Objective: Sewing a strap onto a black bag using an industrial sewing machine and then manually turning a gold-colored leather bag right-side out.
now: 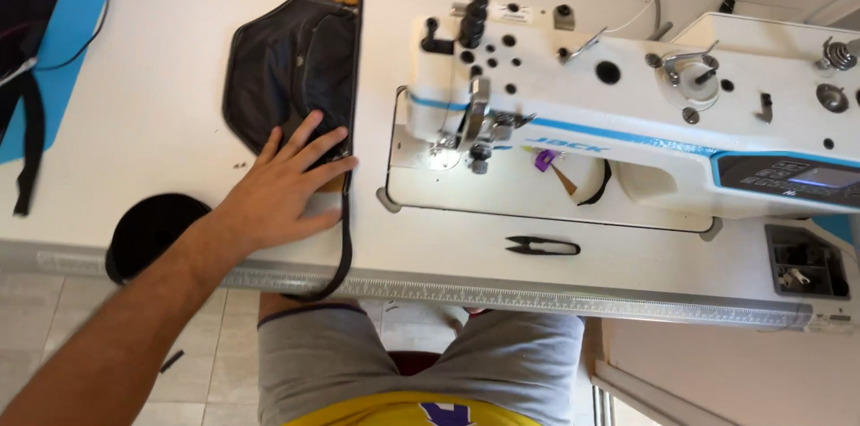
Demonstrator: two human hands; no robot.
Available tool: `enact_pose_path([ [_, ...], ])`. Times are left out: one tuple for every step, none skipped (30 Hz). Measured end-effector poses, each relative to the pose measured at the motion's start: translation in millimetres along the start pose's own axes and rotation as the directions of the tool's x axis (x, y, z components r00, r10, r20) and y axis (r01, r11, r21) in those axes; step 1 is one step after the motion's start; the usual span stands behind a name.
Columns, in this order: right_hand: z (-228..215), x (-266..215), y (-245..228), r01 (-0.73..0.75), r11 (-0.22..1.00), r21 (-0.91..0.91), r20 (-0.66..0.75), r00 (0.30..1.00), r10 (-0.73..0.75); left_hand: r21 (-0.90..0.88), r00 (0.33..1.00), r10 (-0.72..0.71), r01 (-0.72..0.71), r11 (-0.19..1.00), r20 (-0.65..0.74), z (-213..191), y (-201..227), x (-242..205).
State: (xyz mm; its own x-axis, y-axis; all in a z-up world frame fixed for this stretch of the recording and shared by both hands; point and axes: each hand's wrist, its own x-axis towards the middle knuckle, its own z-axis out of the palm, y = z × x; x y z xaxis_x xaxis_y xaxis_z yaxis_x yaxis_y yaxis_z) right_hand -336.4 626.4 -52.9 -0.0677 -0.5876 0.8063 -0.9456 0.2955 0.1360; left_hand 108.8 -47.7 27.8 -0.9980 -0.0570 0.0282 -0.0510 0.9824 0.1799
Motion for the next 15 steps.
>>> enact_pose_path([
  [12,35,-43,0.019,0.999,0.028,0.014,1.0,-0.019,0.01,0.999,0.007,-0.007,1.0,-0.033,3,2,2],
  [25,76,-88,0.042,0.997,0.06,0.014,0.999,-0.043,0.033,0.997,0.01,-0.008,0.999,-0.072,2,1,5],
  [51,109,-122,0.065,0.994,0.092,0.013,0.998,-0.066,0.041,0.996,-0.01,0.013,0.999,-0.085,-4,4,4],
  [57,131,-166,0.07,0.992,0.107,0.028,0.997,-0.074,-0.022,0.993,0.05,-0.052,0.998,-0.106,-7,10,8],
  [58,149,-213,0.076,0.99,0.122,0.043,0.996,-0.082,-0.083,0.985,0.108,-0.119,0.989,-0.131,-10,16,13],
  [67,165,-252,0.074,0.99,0.117,0.044,0.996,-0.079,-0.084,0.985,0.113,-0.125,0.989,-0.132,-2,19,18],
  [77,181,-291,0.021,0.999,0.045,0.147,0.989,-0.028,0.046,0.981,0.128,-0.122,0.991,-0.145,5,21,22],
  [88,200,-328,-0.018,0.999,-0.029,0.243,0.97,0.024,0.175,0.977,0.138,-0.11,0.978,-0.162,12,23,26],
  [95,193,-325,-0.013,0.999,-0.032,0.242,0.97,0.02,0.175,0.976,0.139,-0.109,0.979,-0.167,13,23,28],
  [101,186,-323,-0.007,0.998,-0.055,0.259,0.966,0.021,0.208,0.975,0.158,-0.124,0.97,-0.156,14,24,30],
  [108,180,-320,-0.001,0.997,-0.078,0.276,0.961,0.023,0.241,0.974,0.178,-0.14,0.96,-0.143,16,24,32],
  [110,178,-319,0.004,0.997,-0.08,0.275,0.961,0.019,0.241,0.973,0.177,-0.138,0.961,-0.149,21,23,36],
  [113,176,-317,-0.065,0.997,-0.033,0.336,0.939,0.072,0.256,0.962,0.216,-0.168,0.952,-0.169,27,21,41],
  [113,172,-317,-0.139,0.99,0.01,0.405,0.906,0.123,0.264,0.95,0.253,-0.2,0.944,-0.185,36,22,44],
  [113,175,-317,-0.136,0.991,0.008,0.411,0.903,0.121,0.257,0.95,0.252,-0.2,0.945,-0.186,45,18,50],
])
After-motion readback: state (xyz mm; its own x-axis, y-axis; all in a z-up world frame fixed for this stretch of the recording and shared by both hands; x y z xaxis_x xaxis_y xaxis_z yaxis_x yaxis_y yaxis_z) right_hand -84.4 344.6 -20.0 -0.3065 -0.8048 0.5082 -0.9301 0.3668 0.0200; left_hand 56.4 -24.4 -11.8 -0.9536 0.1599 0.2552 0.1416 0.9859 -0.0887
